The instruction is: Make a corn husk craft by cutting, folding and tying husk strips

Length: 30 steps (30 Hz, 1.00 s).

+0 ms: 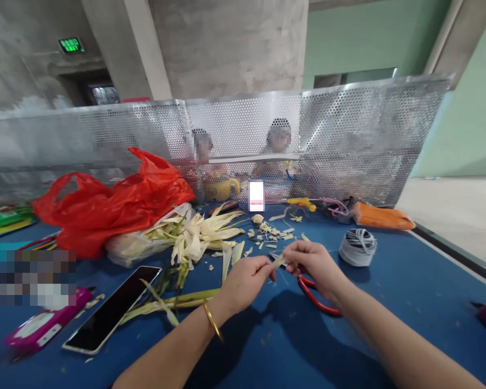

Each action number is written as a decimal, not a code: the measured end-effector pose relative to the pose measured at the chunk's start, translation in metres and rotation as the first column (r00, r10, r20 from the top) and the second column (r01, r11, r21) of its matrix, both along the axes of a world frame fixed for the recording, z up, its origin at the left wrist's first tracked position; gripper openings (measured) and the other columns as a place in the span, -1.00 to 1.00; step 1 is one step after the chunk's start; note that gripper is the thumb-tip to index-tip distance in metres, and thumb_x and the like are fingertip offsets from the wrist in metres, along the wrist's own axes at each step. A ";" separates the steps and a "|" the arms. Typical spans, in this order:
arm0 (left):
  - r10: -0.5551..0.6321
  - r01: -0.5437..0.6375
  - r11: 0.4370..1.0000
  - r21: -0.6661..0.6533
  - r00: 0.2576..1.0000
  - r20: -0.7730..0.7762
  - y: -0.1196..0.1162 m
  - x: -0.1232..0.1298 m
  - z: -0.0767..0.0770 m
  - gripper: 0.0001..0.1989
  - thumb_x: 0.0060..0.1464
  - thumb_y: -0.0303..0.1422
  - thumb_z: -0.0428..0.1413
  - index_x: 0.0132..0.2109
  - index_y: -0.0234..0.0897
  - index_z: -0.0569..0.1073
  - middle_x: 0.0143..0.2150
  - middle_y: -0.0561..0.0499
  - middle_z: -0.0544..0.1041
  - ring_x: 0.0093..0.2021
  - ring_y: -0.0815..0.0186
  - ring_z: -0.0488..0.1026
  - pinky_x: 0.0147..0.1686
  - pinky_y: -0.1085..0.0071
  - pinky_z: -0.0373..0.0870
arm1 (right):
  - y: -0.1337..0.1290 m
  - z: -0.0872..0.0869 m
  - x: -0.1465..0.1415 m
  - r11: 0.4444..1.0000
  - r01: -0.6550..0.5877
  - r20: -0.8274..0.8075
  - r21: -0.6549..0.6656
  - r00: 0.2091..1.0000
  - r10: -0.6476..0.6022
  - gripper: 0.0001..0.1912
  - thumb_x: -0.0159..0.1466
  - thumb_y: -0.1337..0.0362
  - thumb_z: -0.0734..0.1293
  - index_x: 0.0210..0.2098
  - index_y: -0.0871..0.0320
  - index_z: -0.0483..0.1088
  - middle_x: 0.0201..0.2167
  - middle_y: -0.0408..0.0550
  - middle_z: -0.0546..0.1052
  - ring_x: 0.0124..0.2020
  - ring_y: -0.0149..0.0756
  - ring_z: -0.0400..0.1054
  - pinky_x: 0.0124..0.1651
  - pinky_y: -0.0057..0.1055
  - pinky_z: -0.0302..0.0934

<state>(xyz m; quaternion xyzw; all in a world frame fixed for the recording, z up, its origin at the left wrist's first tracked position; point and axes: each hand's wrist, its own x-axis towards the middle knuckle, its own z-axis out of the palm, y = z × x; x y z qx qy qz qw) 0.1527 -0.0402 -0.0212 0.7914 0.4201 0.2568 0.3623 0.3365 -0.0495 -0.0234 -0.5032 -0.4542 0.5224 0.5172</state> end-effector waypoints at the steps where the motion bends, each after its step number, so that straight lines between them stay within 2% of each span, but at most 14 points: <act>1: 0.011 -0.010 0.999 -0.040 1.000 0.015 0.001 0.000 -0.001 -0.70 0.16 -0.26 -0.06 -0.43 -0.26 0.45 -0.55 0.11 0.32 -0.48 0.36 0.25 -0.42 0.47 0.08 | 0.003 0.002 0.007 0.994 0.103 0.014 0.038 0.995 -0.104 -0.70 -0.09 0.11 0.47 -0.54 0.21 0.39 -0.67 -0.18 0.43 -0.63 -0.42 0.30 -0.57 -0.50 0.14; 3: 0.033 -0.030 0.994 -0.107 0.999 0.026 0.003 0.000 -0.002 -0.70 0.15 -0.25 -0.06 -0.44 -0.26 0.45 -0.58 0.12 0.27 -0.52 0.37 0.21 -0.46 0.47 0.06 | 0.007 0.007 0.021 0.929 0.321 0.099 0.185 0.934 -0.342 -0.72 0.00 0.10 0.42 -0.51 0.20 0.39 -0.64 -0.16 0.43 -0.59 -0.38 0.33 -0.52 -0.47 0.17; 5: 0.048 -0.047 0.994 -0.103 0.999 0.008 0.004 0.000 -0.003 -0.70 0.14 -0.27 -0.06 -0.45 -0.26 0.45 -0.58 0.11 0.27 -0.52 0.35 0.22 -0.46 0.47 0.06 | 0.006 0.014 0.026 0.840 0.330 0.247 0.431 0.852 -0.461 -0.77 0.15 0.13 0.34 -0.42 0.19 0.42 -0.53 -0.09 0.49 -0.47 -0.31 0.39 -0.40 -0.41 0.24; 6: 0.048 -0.048 0.996 -0.079 0.999 -0.010 0.004 0.000 -0.003 -0.71 0.13 -0.29 -0.07 -0.45 -0.26 0.45 -0.58 0.10 0.29 -0.50 0.34 0.24 -0.44 0.46 0.06 | 0.003 0.016 0.025 0.806 0.212 0.356 0.553 0.814 -0.459 -0.79 0.20 0.15 0.31 -0.34 0.18 0.44 -0.43 -0.04 0.53 -0.36 -0.27 0.41 -0.30 -0.37 0.27; 8: 0.042 -0.043 0.999 -0.021 0.998 -0.040 0.003 -0.001 -0.003 -0.71 0.13 -0.33 -0.09 -0.46 -0.26 0.46 -0.56 0.08 0.33 -0.47 0.33 0.27 -0.42 0.45 0.07 | -0.006 0.018 0.015 0.729 -0.218 0.638 0.649 0.678 -0.365 -0.77 0.27 0.21 0.28 -0.11 0.14 0.42 -0.11 0.04 0.52 -0.07 -0.21 0.38 -0.03 -0.27 0.23; 10: 0.015 -0.014 1.000 0.020 0.998 -0.067 0.003 -0.001 -0.005 -0.71 0.13 -0.35 -0.10 -0.45 -0.25 0.45 -0.53 0.07 0.37 -0.45 0.31 0.29 -0.42 0.44 0.06 | -0.013 0.014 0.002 0.651 -0.551 0.849 0.522 0.405 -0.338 -0.74 0.30 0.24 0.27 -0.03 0.11 0.38 -0.10 0.05 0.52 0.03 -0.18 0.31 0.12 -0.18 0.11; 11: 0.003 -0.001 0.999 0.036 0.997 -0.081 0.004 -0.002 -0.005 -0.71 0.13 -0.35 -0.10 -0.46 -0.25 0.44 -0.52 0.06 0.38 -0.44 0.31 0.30 -0.42 0.44 0.06 | -0.015 0.011 -0.003 0.643 -0.619 0.892 0.451 0.283 -0.353 -0.77 0.32 0.25 0.25 -0.06 0.14 0.40 -0.18 0.03 0.54 -0.03 -0.20 0.34 0.20 -0.12 0.01; 14: -0.053 0.057 0.998 0.027 0.989 -0.136 0.006 -0.007 -0.007 -0.70 0.15 -0.30 -0.09 -0.44 -0.25 0.45 -0.51 0.05 0.41 -0.42 0.29 0.33 -0.42 0.44 0.06 | -0.016 0.003 -0.009 0.658 -0.676 0.928 0.331 0.109 -0.355 -0.81 0.33 0.35 0.20 -0.32 0.17 0.44 -0.45 -0.08 0.50 -0.32 -0.30 0.37 0.21 -0.12 -0.05; 16: -0.137 0.134 0.990 -0.035 0.982 -0.132 0.008 -0.010 -0.006 -0.69 0.16 -0.26 -0.08 -0.39 -0.25 0.48 -0.51 0.05 0.40 -0.43 0.30 0.33 -0.42 0.45 0.08 | -0.015 0.002 -0.006 0.665 -0.680 0.946 0.309 0.146 -0.290 -0.79 0.32 0.37 0.20 -0.37 0.17 0.44 -0.48 -0.10 0.50 -0.36 -0.33 0.36 0.15 -0.18 0.03; 18: -0.244 0.235 0.966 -0.105 0.966 -0.088 0.009 -0.012 -0.003 -0.68 0.16 -0.23 -0.07 -0.35 -0.25 0.51 -0.51 0.06 0.39 -0.44 0.31 0.33 -0.42 0.46 0.11 | -0.012 0.003 -0.002 0.690 -0.665 0.955 0.286 0.255 -0.150 -0.78 0.34 0.35 0.18 -0.33 0.18 0.45 -0.44 -0.10 0.52 -0.34 -0.35 0.37 0.01 -0.32 0.15; 21: -0.312 0.303 0.933 -0.194 0.950 -0.020 0.008 -0.013 0.000 -0.68 0.14 -0.19 -0.04 -0.39 -0.27 0.50 -0.53 0.07 0.34 -0.46 0.35 0.27 -0.43 0.47 0.11 | -0.007 0.006 0.005 0.788 -0.602 0.942 0.130 0.323 0.091 -0.74 0.37 0.27 0.16 -0.29 0.16 0.46 -0.44 -0.18 0.54 -0.39 -0.43 0.39 -0.25 -0.54 0.20; 24: -0.203 0.220 0.922 -0.318 0.975 0.087 0.006 -0.008 -0.002 -0.70 0.09 -0.18 0.00 -0.44 -0.30 0.44 -0.57 0.11 0.26 -0.54 0.42 0.15 -0.51 0.49 0.02 | 0.000 0.008 0.023 0.939 -0.340 0.972 0.057 0.234 0.026 -0.73 0.38 0.25 0.14 -0.24 0.10 0.48 -0.37 -0.19 0.56 -0.33 -0.43 0.42 -0.26 -0.57 0.18; 27: -0.003 0.126 0.854 -0.504 0.971 0.238 0.007 -0.004 -0.007 -0.75 0.05 -0.19 0.02 -0.41 -0.30 0.36 -0.58 0.17 0.19 -0.61 0.49 0.01 -0.59 0.50 -0.13 | 0.008 0.010 0.051 0.990 -0.114 0.992 0.085 0.106 -0.073 -0.70 0.35 0.35 0.11 -0.17 0.20 0.47 -0.16 0.10 0.54 -0.14 -0.22 0.41 -0.17 -0.42 0.17; 30: 0.142 0.095 0.768 -0.633 0.939 0.313 0.010 -0.002 -0.012 -0.78 0.05 -0.20 0.03 -0.38 -0.29 0.32 -0.58 0.20 0.16 -0.66 0.54 -0.09 -0.61 0.49 -0.26 | 0.014 0.005 0.072 0.999 0.033 1.000 0.000 -0.007 0.000 -0.81 0.21 0.33 0.27 -0.34 0.21 0.53 -0.25 0.15 0.57 -0.17 -0.12 0.43 -0.21 -0.38 0.19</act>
